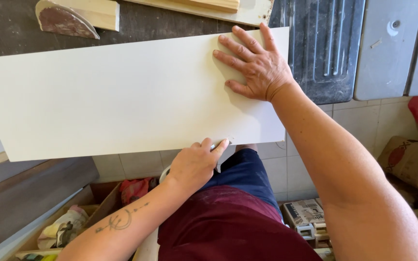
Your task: Trimming the edge of a white laminate board using a utility knife
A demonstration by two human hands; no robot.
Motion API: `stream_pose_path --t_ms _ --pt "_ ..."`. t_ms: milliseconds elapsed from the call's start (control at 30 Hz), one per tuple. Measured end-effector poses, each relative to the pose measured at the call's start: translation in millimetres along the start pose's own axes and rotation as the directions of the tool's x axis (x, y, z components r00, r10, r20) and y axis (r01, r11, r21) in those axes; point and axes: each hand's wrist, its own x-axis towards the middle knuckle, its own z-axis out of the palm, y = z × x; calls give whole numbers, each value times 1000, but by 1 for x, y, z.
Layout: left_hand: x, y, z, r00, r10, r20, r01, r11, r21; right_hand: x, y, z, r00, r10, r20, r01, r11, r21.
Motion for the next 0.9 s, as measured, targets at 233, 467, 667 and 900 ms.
stream_pose_path --t_ms 233,467,667,900 --pt "6 1 -5 1000 4 22 -5 998 58 0 -1 -2 1000 9 18 -9 1000 5" --pt "6 2 -7 999 10 37 -11 1000 26 0 -2 0 1000 1 13 -1 1000 3" --pt "9 -4 -16 994 21 104 -18 999 -27 0 -2 -1 1000 4 17 -4 1000 3" --pt "7 -15 -19 991 75 113 -84 993 78 2 -1 -5 999 23 47 -24 1000 20"
